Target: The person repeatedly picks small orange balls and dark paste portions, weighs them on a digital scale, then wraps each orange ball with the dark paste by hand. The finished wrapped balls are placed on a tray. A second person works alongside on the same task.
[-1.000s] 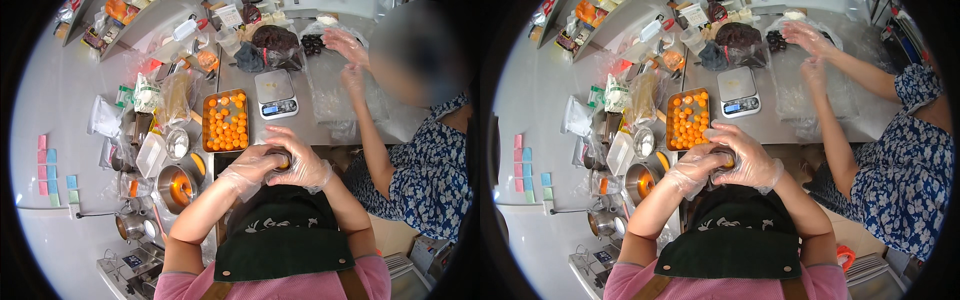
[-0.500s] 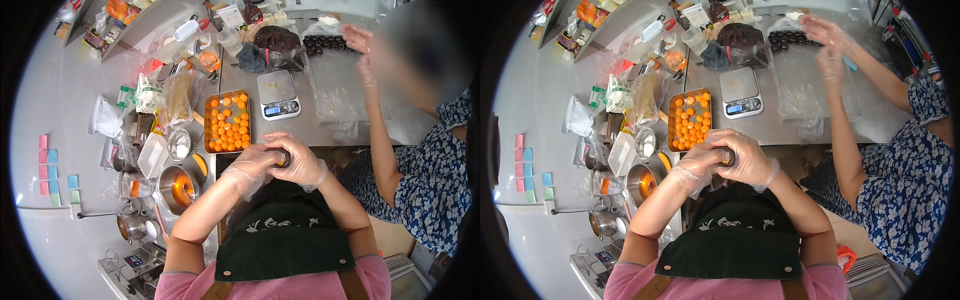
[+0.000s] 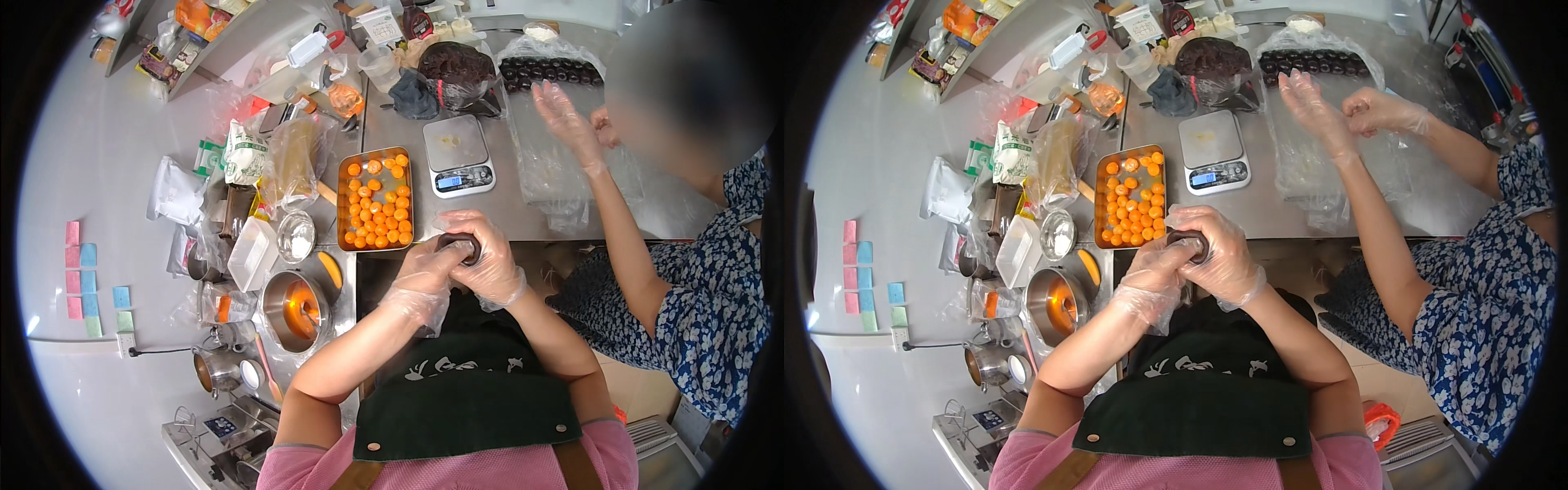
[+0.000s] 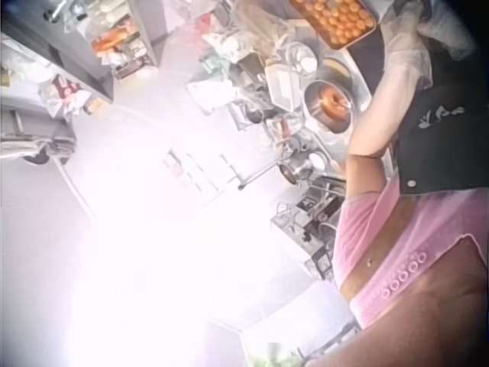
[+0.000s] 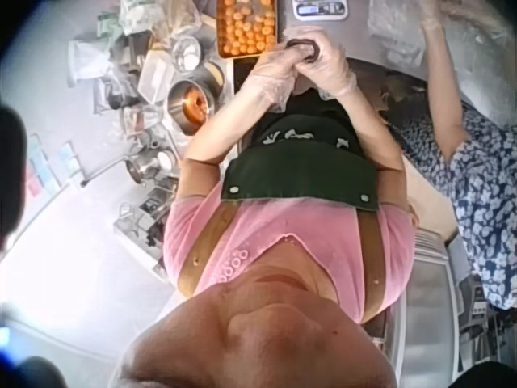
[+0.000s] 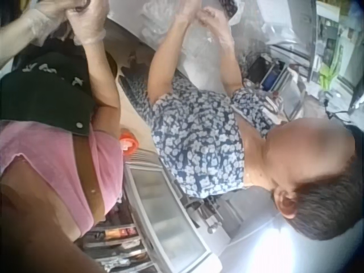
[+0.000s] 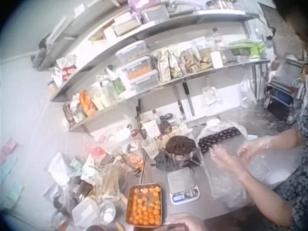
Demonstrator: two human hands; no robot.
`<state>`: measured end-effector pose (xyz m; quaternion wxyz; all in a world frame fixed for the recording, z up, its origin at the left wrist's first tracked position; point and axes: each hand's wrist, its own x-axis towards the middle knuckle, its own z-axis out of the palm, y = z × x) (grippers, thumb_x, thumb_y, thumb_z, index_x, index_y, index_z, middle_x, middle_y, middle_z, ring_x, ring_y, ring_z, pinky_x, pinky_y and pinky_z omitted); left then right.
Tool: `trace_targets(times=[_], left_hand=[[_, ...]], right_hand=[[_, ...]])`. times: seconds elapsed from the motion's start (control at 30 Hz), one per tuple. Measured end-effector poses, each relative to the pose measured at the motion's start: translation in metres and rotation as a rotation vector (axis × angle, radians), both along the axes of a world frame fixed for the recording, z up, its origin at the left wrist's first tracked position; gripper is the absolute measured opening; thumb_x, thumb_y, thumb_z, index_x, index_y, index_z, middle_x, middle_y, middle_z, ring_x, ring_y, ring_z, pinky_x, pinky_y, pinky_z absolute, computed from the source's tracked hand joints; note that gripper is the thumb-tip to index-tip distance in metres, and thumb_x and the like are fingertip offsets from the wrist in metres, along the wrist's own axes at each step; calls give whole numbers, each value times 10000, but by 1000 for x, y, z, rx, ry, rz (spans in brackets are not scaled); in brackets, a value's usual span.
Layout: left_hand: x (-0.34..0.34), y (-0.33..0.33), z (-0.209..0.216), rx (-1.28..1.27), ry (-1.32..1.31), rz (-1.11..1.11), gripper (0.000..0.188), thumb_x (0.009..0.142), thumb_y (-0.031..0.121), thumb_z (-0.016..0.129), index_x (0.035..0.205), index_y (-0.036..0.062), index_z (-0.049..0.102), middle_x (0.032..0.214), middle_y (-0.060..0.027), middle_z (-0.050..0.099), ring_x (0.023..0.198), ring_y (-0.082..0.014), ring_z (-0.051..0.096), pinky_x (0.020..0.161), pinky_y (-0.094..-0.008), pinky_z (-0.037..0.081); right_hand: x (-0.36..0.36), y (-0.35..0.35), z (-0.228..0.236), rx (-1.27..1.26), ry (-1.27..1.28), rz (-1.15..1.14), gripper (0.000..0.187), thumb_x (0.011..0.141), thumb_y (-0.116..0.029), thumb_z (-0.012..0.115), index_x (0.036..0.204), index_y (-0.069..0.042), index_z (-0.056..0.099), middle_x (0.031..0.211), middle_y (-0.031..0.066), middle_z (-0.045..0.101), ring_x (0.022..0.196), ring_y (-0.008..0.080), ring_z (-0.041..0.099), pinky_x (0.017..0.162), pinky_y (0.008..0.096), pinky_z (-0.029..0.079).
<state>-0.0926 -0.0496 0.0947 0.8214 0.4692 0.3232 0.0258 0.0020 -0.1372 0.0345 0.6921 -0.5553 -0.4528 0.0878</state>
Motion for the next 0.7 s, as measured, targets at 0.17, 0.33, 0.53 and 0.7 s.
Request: trace_targets(times=[0.17, 0.33, 0.53, 0.7], left_hand=[[1, 16, 18, 223, 122, -296, 254, 825, 118, 605, 1030, -30, 592, 937, -63, 616, 870, -125, 577, 783, -249, 460], [3, 7, 21, 78, 43, -163, 262, 830, 112, 594, 1048, -32, 582, 974, -65, 607, 921, -131, 570, 818, -258, 449], [2, 13, 8, 68, 92, -168, 281, 821, 127, 597, 1052, -33, 573, 992, -79, 604, 931, -148, 579, 800, -264, 462], [3, 9, 7, -158, -62, -193, 354, 852, 235, 602, 1113, -2, 561, 1102, -96, 598, 1007, -188, 580, 887, -336, 450]], right_hand=[[4, -9, 24, -2, 96, 205, 591, 622, -76, 809, 1142, -43, 530, 1274, 157, 497, 1226, 318, 472, 957, 370, 456], [10, -6, 20, -47, -14, 212, 505, 634, -9, 739, 1100, -35, 546, 1263, 160, 504, 1203, 314, 496, 932, 370, 467], [0, -8, 27, 25, 74, 79, 439, 627, 10, 722, 1028, -27, 548, 1145, 150, 581, 1100, 306, 572, 912, 379, 478], [13, -9, 17, -9, 39, 115, 452, 639, -4, 756, 1035, -22, 540, 1113, 151, 598, 1052, 286, 596, 905, 360, 469]])
